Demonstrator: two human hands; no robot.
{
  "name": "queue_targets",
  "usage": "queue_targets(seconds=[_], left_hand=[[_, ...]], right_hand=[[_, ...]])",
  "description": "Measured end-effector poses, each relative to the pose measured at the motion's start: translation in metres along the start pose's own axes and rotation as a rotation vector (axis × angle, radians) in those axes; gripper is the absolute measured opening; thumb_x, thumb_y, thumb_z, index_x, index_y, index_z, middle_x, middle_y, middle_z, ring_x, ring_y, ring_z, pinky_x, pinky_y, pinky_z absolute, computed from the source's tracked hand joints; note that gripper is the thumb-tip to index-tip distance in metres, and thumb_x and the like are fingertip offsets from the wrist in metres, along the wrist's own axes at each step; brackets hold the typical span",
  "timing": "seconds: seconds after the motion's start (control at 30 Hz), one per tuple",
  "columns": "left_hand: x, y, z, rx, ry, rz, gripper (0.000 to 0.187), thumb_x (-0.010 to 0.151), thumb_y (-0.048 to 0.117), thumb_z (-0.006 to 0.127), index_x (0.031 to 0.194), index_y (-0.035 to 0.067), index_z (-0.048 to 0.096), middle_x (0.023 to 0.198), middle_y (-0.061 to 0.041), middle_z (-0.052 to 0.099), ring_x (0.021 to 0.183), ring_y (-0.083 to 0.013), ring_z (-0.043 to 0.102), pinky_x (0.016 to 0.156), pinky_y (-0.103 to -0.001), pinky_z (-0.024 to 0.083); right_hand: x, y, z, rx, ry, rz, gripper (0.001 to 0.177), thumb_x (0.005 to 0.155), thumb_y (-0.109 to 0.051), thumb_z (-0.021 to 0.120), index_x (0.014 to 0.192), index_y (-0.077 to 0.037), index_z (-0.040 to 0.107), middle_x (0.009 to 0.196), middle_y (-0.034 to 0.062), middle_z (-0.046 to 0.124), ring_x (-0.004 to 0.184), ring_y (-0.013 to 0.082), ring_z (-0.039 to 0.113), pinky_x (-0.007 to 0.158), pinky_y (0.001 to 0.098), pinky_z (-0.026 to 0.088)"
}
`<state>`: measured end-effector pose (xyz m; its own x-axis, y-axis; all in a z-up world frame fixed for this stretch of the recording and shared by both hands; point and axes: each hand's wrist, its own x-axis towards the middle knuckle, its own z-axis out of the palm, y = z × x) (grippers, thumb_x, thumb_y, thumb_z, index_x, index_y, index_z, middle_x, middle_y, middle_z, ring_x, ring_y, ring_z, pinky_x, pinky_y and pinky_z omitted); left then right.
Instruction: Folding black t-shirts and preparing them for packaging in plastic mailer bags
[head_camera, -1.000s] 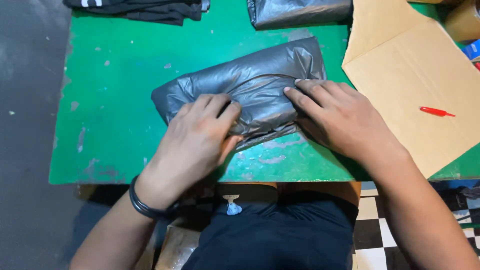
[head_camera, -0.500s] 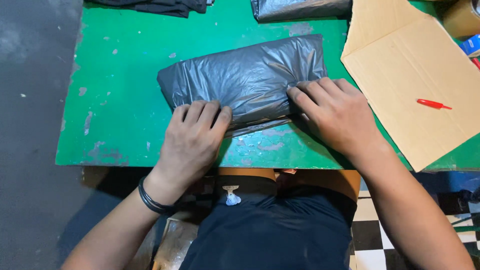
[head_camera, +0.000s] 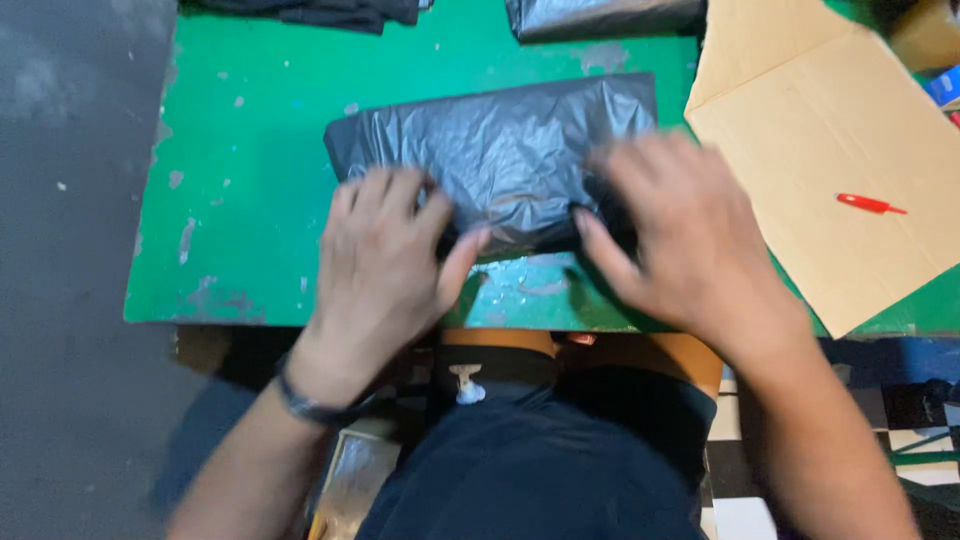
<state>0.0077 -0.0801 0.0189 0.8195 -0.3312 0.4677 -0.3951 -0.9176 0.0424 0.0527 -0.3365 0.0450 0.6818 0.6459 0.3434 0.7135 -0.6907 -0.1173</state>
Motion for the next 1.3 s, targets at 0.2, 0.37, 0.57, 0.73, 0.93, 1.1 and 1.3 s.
queue_targets(seconds=[0.2, 0.37, 0.57, 0.73, 0.93, 1.1, 1.3], left_hand=[[0.049, 0.014, 0.064, 0.123, 0.03, -0.444, 0.07, 0.097, 0.054, 0.065, 0.154, 0.016, 0.049, 0.16, -0.018, 0.039, 0.148, -0.0409, 0.032, 0.115, -0.07, 0.03], [0.033, 0.007, 0.077, 0.063, -0.07, -0.553, 0.081, 0.098, 0.071, 0.052, 0.159, 0.019, 0.041, 0.163, -0.02, 0.032, 0.151, -0.0444, 0.019, 0.109, -0.082, 0.018], [0.021, 0.008, 0.091, 0.077, -0.014, -0.581, 0.08, 0.1, 0.076, 0.048, 0.157, 0.02, 0.043, 0.16, -0.02, 0.038, 0.149, -0.0423, 0.026, 0.107, -0.083, 0.025], [0.021, 0.006, 0.092, 0.076, 0.026, -0.557, 0.079, 0.1, 0.076, 0.047, 0.156, 0.019, 0.045, 0.158, -0.019, 0.041, 0.148, -0.041, 0.029, 0.106, -0.081, 0.027], [0.021, 0.007, 0.069, 0.021, -0.04, -0.494, 0.08, 0.103, 0.07, 0.044, 0.158, 0.011, 0.042, 0.162, -0.022, 0.033, 0.15, -0.0441, 0.024, 0.108, -0.084, 0.017], [0.016, -0.005, 0.057, -0.197, -0.188, 0.173, 0.076, 0.095, 0.053, 0.074, 0.153, 0.012, 0.047, 0.161, -0.019, 0.038, 0.15, -0.0382, 0.031, 0.12, -0.06, 0.028], [0.027, -0.004, 0.063, -0.055, -0.169, 0.229, 0.07, 0.091, 0.048, 0.071, 0.145, 0.009, 0.051, 0.146, -0.019, 0.055, 0.132, -0.0399, 0.053, 0.103, -0.057, 0.045]], right_hand=[[0.073, -0.013, 0.062, -0.09, 0.246, 0.301, 0.051, 0.103, -0.037, 0.063, 0.144, -0.007, 0.054, 0.142, 0.0198, 0.057, 0.132, 0.0416, 0.046, 0.108, 0.0632, 0.032], [0.059, -0.002, 0.102, -0.129, 0.139, 0.478, 0.062, 0.106, -0.054, 0.048, 0.154, -0.016, 0.048, 0.154, 0.0256, 0.048, 0.143, 0.0479, 0.033, 0.11, 0.0733, 0.017], [0.051, 0.0, 0.109, -0.071, 0.152, 0.493, 0.059, 0.105, -0.053, 0.049, 0.147, -0.013, 0.056, 0.15, 0.0234, 0.049, 0.138, 0.0472, 0.036, 0.108, 0.0713, 0.023], [0.051, 0.004, 0.11, -0.069, 0.18, 0.487, 0.058, 0.104, -0.052, 0.049, 0.146, -0.013, 0.057, 0.15, 0.0227, 0.05, 0.137, 0.0475, 0.039, 0.107, 0.0698, 0.026], [0.027, 0.019, 0.063, 0.167, -0.037, 0.349, 0.068, 0.103, -0.05, 0.057, 0.158, -0.012, 0.04, 0.161, 0.0251, 0.034, 0.148, 0.0487, 0.023, 0.114, 0.0681, 0.015], [-0.019, 0.048, 0.012, 0.215, -0.188, 0.024, 0.073, 0.084, -0.03, 0.081, 0.149, -0.009, 0.056, 0.143, 0.0221, 0.057, 0.129, 0.0418, 0.051, 0.104, 0.051, 0.04], [-0.025, 0.067, 0.023, 0.011, -0.175, -0.059, 0.056, 0.093, -0.038, 0.073, 0.14, -0.01, 0.061, 0.13, 0.016, 0.065, 0.114, 0.0395, 0.062, 0.092, 0.0497, 0.05]])
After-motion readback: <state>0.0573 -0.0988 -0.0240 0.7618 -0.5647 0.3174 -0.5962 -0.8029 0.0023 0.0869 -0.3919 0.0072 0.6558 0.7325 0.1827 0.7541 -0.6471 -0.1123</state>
